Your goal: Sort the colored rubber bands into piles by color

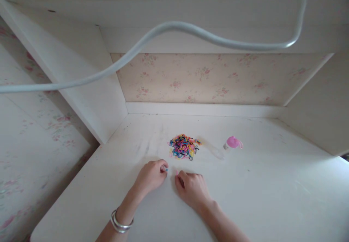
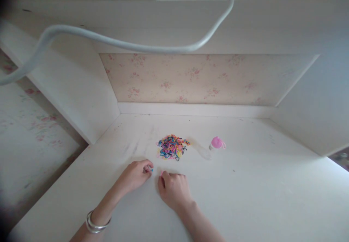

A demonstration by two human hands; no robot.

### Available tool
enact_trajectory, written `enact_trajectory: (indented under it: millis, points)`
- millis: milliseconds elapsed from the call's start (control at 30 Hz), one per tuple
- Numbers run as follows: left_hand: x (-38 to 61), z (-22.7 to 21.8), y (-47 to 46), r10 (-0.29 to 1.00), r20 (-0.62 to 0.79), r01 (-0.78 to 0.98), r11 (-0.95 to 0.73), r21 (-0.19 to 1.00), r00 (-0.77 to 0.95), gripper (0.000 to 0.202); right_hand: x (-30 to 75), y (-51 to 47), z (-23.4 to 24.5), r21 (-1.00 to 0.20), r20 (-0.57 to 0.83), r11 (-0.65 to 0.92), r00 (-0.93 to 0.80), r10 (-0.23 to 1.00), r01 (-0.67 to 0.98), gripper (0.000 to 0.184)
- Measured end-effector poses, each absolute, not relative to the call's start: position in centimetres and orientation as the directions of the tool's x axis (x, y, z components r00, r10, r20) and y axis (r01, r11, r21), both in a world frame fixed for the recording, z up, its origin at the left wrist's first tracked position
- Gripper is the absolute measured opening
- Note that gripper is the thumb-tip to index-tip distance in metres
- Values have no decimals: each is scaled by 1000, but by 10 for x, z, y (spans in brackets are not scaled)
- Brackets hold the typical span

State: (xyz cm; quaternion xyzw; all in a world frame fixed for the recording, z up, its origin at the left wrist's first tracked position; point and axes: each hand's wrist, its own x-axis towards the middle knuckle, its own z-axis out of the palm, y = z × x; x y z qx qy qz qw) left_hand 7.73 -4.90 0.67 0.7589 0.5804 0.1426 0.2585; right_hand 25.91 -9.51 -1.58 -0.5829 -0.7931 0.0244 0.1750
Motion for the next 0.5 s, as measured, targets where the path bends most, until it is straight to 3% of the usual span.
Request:
enact_trajectory:
  millis: [167,333,500]
  points:
    - [76,7,-47,973,-32,842,-179,510,227,22,266,-88,-17,-344,234,289,-216,948,893,37]
    - [75,6,-44,983,13,882,-169,441,182,24,290,-68,-18,-513,215,65,54,975,856,37]
    - [78,5,-41,981,66,867,-190,460,180,21,310,-54,-16,-583,110,-137,245,963,801,27]
